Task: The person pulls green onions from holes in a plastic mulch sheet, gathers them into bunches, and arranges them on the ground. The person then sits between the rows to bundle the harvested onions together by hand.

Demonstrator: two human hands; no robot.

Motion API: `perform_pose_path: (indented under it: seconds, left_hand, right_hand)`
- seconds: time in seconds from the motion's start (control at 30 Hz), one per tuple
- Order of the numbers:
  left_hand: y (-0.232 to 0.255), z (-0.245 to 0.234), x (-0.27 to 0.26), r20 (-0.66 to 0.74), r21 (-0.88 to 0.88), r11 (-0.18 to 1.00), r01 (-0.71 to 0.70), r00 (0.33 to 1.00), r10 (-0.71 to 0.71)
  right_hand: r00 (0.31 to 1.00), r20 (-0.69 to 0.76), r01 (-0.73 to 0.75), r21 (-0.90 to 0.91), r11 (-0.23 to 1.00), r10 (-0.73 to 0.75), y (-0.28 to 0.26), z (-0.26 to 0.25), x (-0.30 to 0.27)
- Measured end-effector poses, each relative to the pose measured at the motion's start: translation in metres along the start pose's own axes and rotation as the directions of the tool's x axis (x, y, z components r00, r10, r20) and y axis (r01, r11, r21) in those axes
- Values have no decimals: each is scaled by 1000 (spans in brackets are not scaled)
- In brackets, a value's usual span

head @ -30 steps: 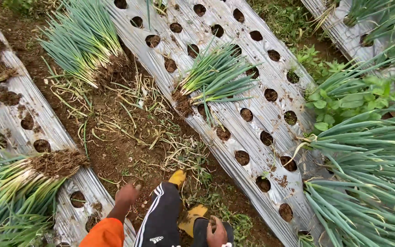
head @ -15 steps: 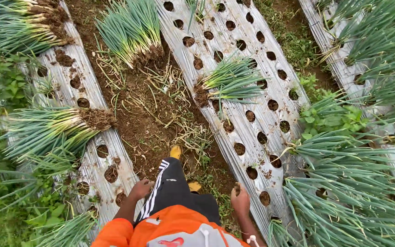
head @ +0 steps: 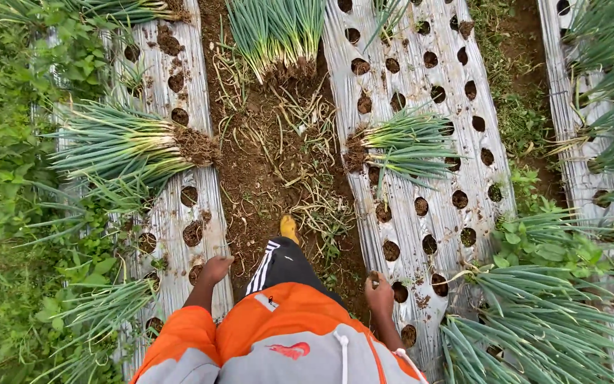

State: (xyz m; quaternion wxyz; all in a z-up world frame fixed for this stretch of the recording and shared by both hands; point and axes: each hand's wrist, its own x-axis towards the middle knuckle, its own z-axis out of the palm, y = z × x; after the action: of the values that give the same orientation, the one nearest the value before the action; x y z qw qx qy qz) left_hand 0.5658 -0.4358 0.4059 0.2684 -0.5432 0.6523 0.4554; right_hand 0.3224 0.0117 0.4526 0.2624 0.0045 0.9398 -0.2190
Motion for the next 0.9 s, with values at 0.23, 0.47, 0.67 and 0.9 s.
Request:
perform_pose_path:
  seconds: [0.23,0.47,0.67,0.9]
  left_hand:
    - [3,-12,31,-14,-121,993,2,1000,-4]
    - [56,-51,69,-59,-283,955,-90,995,77]
    - [92,-90,49,-139,-432,893,-127,988,73]
    - [132,-97,-1,-221,-597,798,-86,974,-60]
  right_hand:
    - [995,-72,70,2,998,-69,-56,-21,66]
    - [990,-80,122,54,991,-117,-147,-26,135]
    - [963,-9,269,95,959,-269,-247,-27,160]
    - [894,110,419,146,896,-435,-320,-29,166]
